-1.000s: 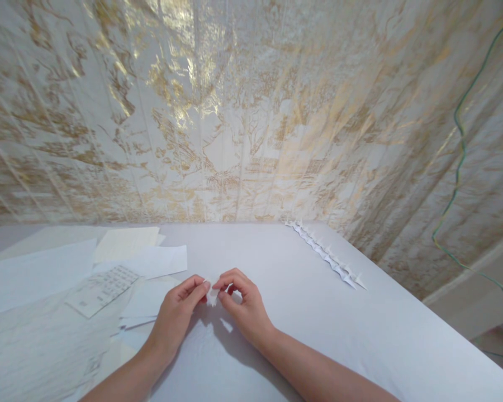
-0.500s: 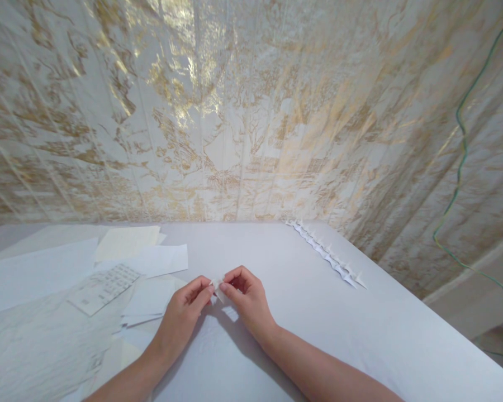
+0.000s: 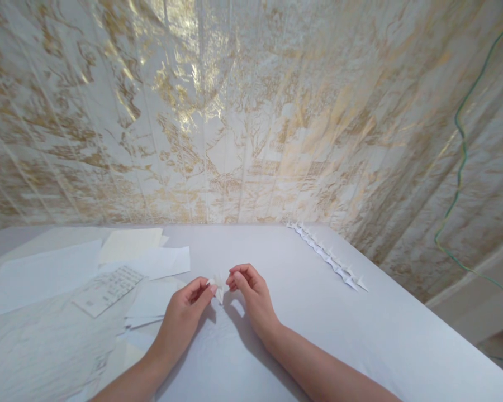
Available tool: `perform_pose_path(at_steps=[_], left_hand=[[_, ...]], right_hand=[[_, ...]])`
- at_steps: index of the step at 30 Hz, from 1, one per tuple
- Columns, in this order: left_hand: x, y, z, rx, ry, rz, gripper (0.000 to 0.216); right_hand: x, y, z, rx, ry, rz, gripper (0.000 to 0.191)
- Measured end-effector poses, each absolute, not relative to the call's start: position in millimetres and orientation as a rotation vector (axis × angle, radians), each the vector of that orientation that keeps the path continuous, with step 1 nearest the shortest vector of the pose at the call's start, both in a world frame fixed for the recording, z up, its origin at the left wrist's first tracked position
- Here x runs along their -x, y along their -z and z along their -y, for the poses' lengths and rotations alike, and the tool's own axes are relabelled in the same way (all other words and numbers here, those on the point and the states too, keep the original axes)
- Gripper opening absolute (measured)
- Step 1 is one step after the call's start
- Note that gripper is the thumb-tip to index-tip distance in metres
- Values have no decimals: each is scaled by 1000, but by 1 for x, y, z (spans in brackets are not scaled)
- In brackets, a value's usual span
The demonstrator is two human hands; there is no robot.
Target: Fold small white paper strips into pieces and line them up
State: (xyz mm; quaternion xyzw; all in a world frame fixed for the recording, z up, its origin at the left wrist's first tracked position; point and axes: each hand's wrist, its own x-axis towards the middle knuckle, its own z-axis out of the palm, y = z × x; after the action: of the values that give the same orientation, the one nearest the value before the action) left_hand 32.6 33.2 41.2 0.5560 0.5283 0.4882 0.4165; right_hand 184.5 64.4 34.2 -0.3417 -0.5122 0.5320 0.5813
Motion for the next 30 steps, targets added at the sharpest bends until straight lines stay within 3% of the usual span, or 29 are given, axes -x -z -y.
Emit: perform_pose_path(at_steps=[13,30], left_hand=[[-34,-44,-34,-1410,-1273,-1317,25],[-36,-43,-34,-1422,-1402,-1344,22]], right_hand=[[-183,-33,-59,967,-1190,1362,26],[-179,-26,-60,769,-1235,1186,19]])
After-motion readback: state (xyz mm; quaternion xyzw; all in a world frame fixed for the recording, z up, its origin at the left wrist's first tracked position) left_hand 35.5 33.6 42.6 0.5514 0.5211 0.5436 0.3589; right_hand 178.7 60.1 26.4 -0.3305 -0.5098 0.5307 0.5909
